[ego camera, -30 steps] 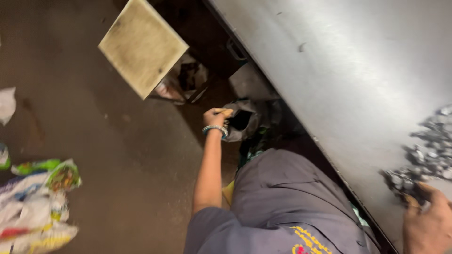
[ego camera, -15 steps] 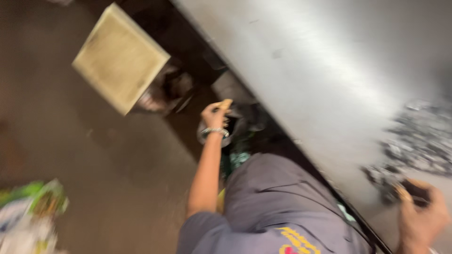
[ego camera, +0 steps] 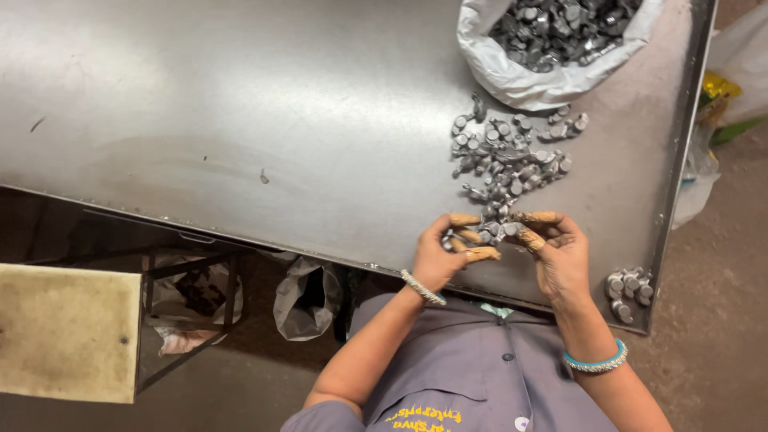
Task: The person sorts small metal pieces on a steel table, picking up items one at a time, examining them by hand, and placing accepted pieces into a white sack while setting others aside. They occasionally sweep groups of pieces across the table and gather handfuls from the sack.
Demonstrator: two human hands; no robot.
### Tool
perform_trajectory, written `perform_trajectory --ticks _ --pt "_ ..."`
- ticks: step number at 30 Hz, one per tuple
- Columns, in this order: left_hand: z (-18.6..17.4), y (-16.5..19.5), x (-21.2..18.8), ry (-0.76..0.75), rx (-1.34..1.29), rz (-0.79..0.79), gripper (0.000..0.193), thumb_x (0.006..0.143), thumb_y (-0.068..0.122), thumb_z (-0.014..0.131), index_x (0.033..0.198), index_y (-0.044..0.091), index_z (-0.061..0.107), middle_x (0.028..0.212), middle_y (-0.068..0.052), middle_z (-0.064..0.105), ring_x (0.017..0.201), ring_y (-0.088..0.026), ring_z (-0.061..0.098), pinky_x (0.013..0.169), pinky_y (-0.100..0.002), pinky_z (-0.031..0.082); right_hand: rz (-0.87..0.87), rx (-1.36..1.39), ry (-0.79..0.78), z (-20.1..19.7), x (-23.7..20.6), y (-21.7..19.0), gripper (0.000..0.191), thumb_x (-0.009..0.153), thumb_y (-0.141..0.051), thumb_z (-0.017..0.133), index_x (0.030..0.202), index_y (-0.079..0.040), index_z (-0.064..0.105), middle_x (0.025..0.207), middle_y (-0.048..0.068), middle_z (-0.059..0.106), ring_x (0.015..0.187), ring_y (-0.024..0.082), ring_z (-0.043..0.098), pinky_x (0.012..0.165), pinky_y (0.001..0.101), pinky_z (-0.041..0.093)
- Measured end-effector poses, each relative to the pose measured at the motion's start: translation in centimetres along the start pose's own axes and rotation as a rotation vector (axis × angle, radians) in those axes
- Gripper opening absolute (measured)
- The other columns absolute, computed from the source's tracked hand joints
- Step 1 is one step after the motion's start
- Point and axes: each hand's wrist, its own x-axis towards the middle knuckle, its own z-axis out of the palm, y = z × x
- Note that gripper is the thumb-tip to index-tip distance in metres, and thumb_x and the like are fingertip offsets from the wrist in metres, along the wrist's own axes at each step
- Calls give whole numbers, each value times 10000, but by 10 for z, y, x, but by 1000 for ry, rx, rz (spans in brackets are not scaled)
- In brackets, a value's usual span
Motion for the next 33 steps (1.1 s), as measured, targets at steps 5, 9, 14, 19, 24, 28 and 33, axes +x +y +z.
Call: perform_trajectory --ticks 5,9,14,19,24,28,33 --pt "15 -28 7 -47 -236 -204 233 879 61 807 1084 2 711 913 -22 718 750 -64 659 607 -221 539 75 66 3 -13 -6 10 254 922 63 685 1172 35 651 1136 133 728 989 193 714 862 330 603" --pt "8 -34 10 -72 -312 -340 162 927 87 762 1054 -2 717 842 -49 719 652 -117 672 526 -234 504 191 111 -6 -28 -7 19 255 940 0 681 1192 40 673 1081 110 732 897 171 705 786 314 603" --pt "6 -31 8 -121 -317 -395 195 986 163 720 1097 3 709 841 -68 720 652 -134 689 498 -234 510 212 131 -54 -34 -13 28 196 1047 -79 705 1173 70 714 981 122 712 781 151 642 631 264 517" --pt "-2 -19 1 -138 -484 -578 288 963 294 628 1129 65 683 856 -52 751 663 -138 732 463 -260 560 -65 -466 -172 -7 -21 4 209 907 -26 745 1107 35 743 997 89 698 832 144 646 710 267 525" --pt "-13 -10 3 -119 -453 -466 236 985 197 714 1128 11 684 836 -87 726 656 -163 727 479 -252 543 -323 -1197 -102 36 -4 -27 429 836 28 705 1241 -104 751 1050 125 636 899 260 616 798 353 529" --pt "-23 2 7 -13 -168 -343 288 882 73 790 1146 4 698 865 -80 761 648 -123 708 487 -241 543 -510 -1323 -196 48 1 -36 365 818 -22 745 1171 -113 741 1143 117 668 1037 316 588 911 413 511" --pt "-35 21 10 28 161 -316 380 830 64 830 1191 18 721 821 -72 746 601 -94 676 469 -240 551 -451 -1324 -244 30 -7 -42 346 748 -85 801 1087 -129 753 1072 65 701 981 294 596 887 407 515"
